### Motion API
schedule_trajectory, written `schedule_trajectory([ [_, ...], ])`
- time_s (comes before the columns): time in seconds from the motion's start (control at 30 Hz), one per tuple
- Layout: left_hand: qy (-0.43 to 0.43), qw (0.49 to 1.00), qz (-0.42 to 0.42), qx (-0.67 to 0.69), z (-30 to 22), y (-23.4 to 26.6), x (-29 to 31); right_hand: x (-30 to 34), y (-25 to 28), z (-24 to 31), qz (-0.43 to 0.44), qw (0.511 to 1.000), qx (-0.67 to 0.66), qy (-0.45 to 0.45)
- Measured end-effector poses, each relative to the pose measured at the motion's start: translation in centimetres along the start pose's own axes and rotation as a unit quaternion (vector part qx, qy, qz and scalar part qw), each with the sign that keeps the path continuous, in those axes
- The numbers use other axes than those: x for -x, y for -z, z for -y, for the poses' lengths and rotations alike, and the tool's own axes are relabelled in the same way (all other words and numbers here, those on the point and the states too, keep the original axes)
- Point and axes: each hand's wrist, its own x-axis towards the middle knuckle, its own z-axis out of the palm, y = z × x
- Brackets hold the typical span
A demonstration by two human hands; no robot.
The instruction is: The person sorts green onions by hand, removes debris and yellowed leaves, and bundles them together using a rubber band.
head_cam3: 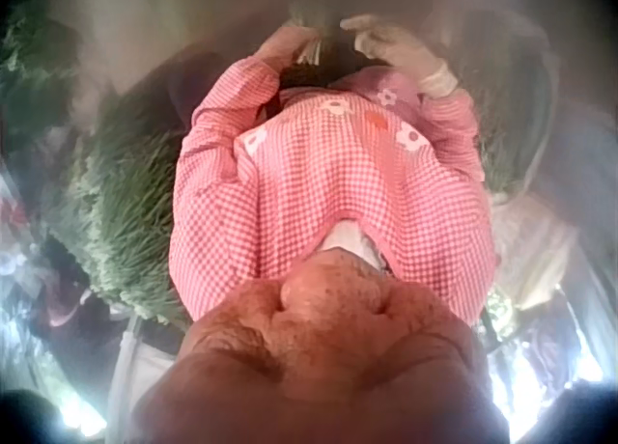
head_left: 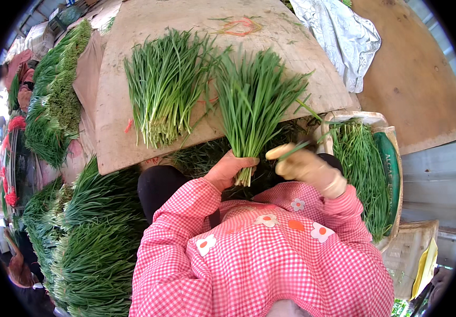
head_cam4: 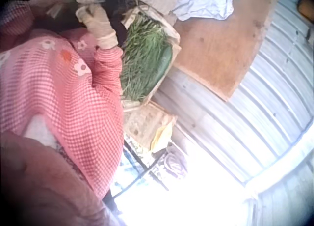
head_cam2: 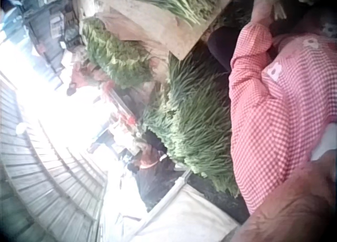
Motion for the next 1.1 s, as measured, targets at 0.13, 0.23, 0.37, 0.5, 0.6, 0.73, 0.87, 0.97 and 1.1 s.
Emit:
schedule_trajectory([
  [0.13,-0.004,1.000,-0.014,0.007,-0.6,-0.6,0.7,-0.1,-0.2,-3.8,-0.030,0.883,0.467,0.036],
  [0.23,-0.027,0.999,-0.001,-0.035,-0.8,-0.7,1.1,-0.8,-1.7,0.0,-0.096,0.951,0.289,0.059],
  [0.37,-0.060,0.993,0.018,-0.105,-0.7,-0.6,1.2,-2.7,-2.2,2.0,-0.117,0.897,0.326,0.274],
  [0.5,-0.076,0.985,0.033,-0.152,0.3,-0.5,0.5,-3.7,-1.4,3.3,-0.152,0.920,0.235,0.274],
  [0.6,-0.079,0.977,0.035,-0.195,0.2,-0.9,0.9,-4.8,-1.2,4.7,-0.226,0.872,0.318,0.296],
  [0.73,-0.098,0.967,0.046,-0.231,0.6,-0.6,0.8,-5.1,-0.5,6.4,-0.239,0.891,0.338,0.186],
  [0.87,-0.114,0.961,0.062,-0.245,1.1,-0.6,0.5,-5.8,0.6,5.2,-0.245,0.907,0.309,0.148],
  [0.97,-0.094,0.968,0.067,-0.224,1.0,-0.6,0.7,-6.3,1.6,3.4,-0.230,0.912,0.287,0.181],
  [1.1,-0.085,0.974,0.057,-0.202,0.6,-0.9,1.0,-6.5,1.4,2.6,-0.205,0.948,0.139,0.200],
])
